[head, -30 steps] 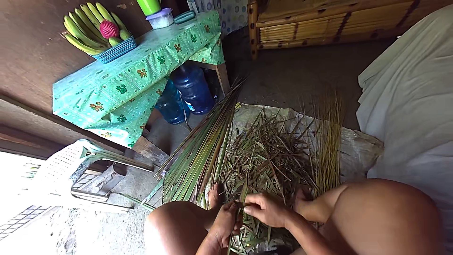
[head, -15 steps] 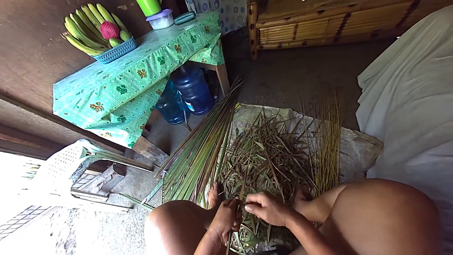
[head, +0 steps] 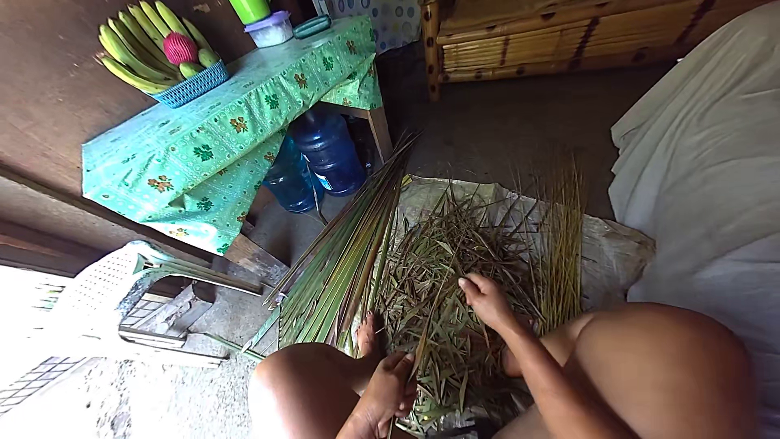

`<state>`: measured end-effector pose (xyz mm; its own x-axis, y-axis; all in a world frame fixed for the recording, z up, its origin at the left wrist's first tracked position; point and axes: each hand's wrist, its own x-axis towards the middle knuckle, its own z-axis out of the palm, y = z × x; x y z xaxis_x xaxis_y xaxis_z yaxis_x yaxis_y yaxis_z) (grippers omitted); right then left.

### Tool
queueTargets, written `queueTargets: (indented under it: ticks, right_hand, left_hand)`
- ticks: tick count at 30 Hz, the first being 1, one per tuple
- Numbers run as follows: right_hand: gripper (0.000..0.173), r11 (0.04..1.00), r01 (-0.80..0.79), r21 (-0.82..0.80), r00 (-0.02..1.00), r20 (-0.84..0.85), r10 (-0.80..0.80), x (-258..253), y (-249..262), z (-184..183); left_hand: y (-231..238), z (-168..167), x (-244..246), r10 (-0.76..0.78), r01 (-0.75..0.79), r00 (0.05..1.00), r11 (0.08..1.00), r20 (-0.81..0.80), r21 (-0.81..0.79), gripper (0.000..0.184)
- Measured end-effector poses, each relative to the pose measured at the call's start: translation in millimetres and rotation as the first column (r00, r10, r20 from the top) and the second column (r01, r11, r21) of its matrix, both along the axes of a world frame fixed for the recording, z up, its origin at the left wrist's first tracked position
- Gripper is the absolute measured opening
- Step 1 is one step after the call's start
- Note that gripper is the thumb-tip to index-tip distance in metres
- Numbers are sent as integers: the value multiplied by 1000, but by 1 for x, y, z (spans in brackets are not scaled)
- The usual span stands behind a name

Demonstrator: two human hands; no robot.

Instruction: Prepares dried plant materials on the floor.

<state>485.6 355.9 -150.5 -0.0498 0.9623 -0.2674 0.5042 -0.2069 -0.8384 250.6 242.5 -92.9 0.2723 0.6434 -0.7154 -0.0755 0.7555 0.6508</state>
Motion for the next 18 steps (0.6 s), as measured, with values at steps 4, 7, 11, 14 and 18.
queueTargets:
  ticks: [4, 7, 11, 14, 18]
  right_hand:
    - [32, 960, -270, -70, 938, -244, 246, -18, -23, 24]
    - [29, 862, -506, -7, 805, -363, 469, -41, -56, 26]
    - [32, 798, -600, 55, 768, -240, 593, -45, -59, 26]
    - [32, 848, -522, 94, 843, -98, 530, -37, -45, 15]
    - [32, 918, -394, 46, 919, 7, 394, -26, -24, 8]
  left_hand:
    - [13, -8, 2, 70, -69, 995, 998, -67, 9, 29]
    - [25, -10, 8, 102, -100, 990, 995, -95, 27, 29]
    - [28, -7, 16, 115, -113, 990, 993, -86, 30, 31]
    - [22, -2, 16, 78, -74, 994, 996, -79, 49, 29]
    - [15, -1, 16, 55, -53, 997, 998, -56, 40, 26]
